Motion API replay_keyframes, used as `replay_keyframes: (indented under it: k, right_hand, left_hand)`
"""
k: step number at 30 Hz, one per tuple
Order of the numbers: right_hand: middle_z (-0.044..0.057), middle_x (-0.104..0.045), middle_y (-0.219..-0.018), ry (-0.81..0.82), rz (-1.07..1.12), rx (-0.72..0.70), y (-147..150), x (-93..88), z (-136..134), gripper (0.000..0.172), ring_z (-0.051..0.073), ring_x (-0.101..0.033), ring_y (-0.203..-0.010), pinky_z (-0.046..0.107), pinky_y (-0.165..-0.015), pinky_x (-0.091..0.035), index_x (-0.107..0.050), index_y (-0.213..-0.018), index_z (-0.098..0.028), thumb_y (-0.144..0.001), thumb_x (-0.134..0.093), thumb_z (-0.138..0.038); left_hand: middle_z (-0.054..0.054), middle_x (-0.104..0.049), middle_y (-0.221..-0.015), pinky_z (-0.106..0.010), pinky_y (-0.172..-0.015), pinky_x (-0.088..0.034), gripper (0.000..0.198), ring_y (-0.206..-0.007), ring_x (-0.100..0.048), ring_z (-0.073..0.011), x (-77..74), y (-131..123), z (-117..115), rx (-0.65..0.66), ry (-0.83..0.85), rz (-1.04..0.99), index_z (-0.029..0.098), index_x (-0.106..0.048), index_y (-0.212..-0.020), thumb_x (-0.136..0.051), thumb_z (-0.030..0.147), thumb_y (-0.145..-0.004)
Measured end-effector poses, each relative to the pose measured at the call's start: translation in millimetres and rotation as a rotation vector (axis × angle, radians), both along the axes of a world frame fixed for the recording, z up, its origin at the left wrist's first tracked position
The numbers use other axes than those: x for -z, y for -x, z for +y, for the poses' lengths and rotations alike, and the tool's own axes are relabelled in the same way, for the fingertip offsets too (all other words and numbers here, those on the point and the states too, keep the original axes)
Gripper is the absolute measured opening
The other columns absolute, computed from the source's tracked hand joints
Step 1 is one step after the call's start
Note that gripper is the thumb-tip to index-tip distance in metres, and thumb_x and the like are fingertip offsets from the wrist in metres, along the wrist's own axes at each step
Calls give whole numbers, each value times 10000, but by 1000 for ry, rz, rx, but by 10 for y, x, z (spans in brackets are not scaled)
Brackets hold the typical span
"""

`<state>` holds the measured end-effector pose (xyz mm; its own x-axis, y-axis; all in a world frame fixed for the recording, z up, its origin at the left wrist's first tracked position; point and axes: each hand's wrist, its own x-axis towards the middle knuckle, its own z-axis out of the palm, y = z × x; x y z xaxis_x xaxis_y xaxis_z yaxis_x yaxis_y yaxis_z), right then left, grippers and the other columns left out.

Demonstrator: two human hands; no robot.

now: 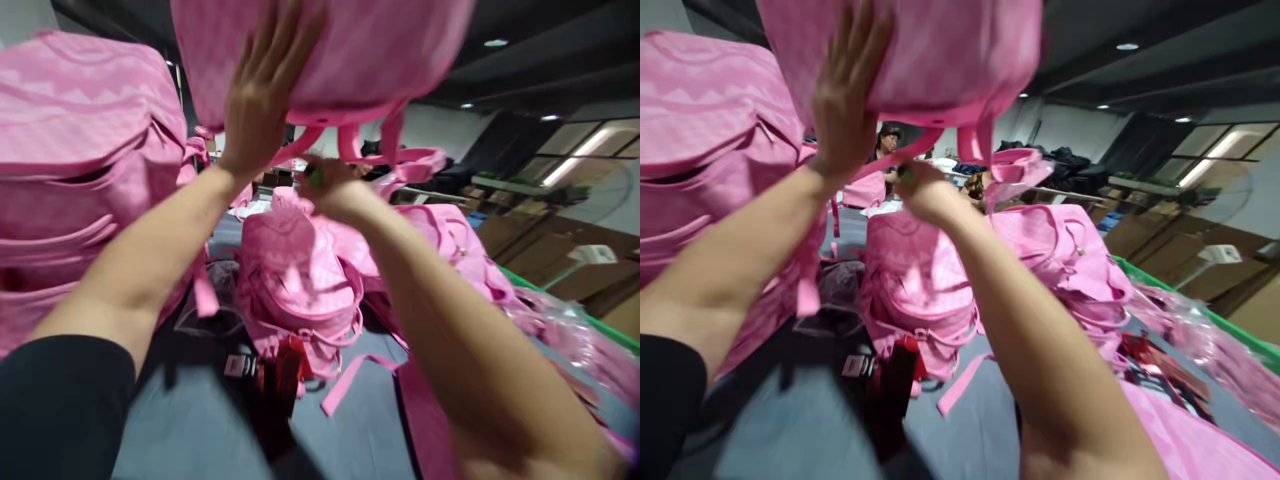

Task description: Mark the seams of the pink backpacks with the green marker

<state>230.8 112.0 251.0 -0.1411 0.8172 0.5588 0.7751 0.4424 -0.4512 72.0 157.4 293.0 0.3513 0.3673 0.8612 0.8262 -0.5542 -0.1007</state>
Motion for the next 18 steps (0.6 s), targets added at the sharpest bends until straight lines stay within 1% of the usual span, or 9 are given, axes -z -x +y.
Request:
replay_keyframes:
  k: [1,3,6,8,11,13,15,16,18]
  right_hand:
    - [102,-737,-1023,4,-66,-15,-31,235,27,510,190,-711,-808,301,-726,-587,-636,-1311,-93,-804,-611,-37]
    - [91,-772,-961,3,-382,-22,-290,806,15,578,249,-735,-740,368,-678,-613,-656,-1321,-215,-780,-580,-27]
    - [71,-785,-1016,128,-468,-64,-987,1644,13,572,299,-761,-756,370,-561,-622,-660,-1303,-343,-784,-552,-129]
    - [9,-784,-1037,194,-344,-75,-1440,2046,90,578,293,-768,-800,366,-542,-635,-560,-1369,-488,-837,-547,-264]
    - [-15,-787,-970,192,-212,46,-1781,2369,273,523,290,-760,-771,372,-511,-624,-460,-1334,-666,-870,-518,-433]
    - [13,-784,-968,158,-214,117,-1752,2431,369,526,296,-754,-776,389,-524,-619,-450,-1318,-692,-863,-526,-440]
    - [28,-774,-1040,92,-270,66,-1610,2416,411,589,293,-753,-799,403,-558,-629,-438,-1380,-640,-859,-538,-384]
    - [30,-764,-1090,46,-305,14,-1536,2392,409,625,287,-755,-814,399,-573,-635,-430,-1422,-592,-857,-533,-344]
    - [38,-736,-1187,-50,-370,-35,-1446,2338,353,692,277,-754,-866,397,-630,-642,-404,-1491,-486,-844,-519,-272]
  left_hand:
    - [-32,-182,-1675,-456,-1232,-96,617,-1564,4,-277,172,-9,397,5,-110,-52,111,-277,-1573,-148,248,-985]
    - [-49,-256,-1665,-414,-1278,-53,600,-1573,-87,-233,609,-9,1266,6,-142,-108,152,-334,-1566,-319,201,-968]
    - [-19,-252,-1667,-485,-1286,-17,624,-1579,-49,-226,1468,103,2399,-1,138,-125,236,-397,-1539,-400,151,-921]
    - [-28,-259,-1664,-492,-1281,-25,674,-1580,-53,-227,2135,280,2841,-44,330,-132,233,-410,-1530,-440,108,-868]
    - [-89,-275,-1653,-481,-1273,-96,720,-1576,-97,-255,3081,646,3009,-193,578,-206,172,-409,-1529,-478,83,-818]
    - [-123,-298,-1640,-529,-1256,-126,684,-1567,-141,-295,3515,890,2930,-282,697,-273,172,-440,-1508,-508,119,-829]
    - [-188,-398,-1580,-607,-1210,-189,602,-1526,-247,-369,3722,1080,2842,-344,774,-336,157,-534,-1424,-592,204,-826]
    - [-214,-469,-1524,-631,-1180,-238,561,-1484,-329,-391,3743,1141,2818,-373,809,-379,147,-573,-1370,-638,271,-827]
    - [-216,-604,-1372,-612,-1116,-357,527,-1355,-502,-362,3655,1168,2819,-404,856,-468,123,-615,-1276,-658,437,-856]
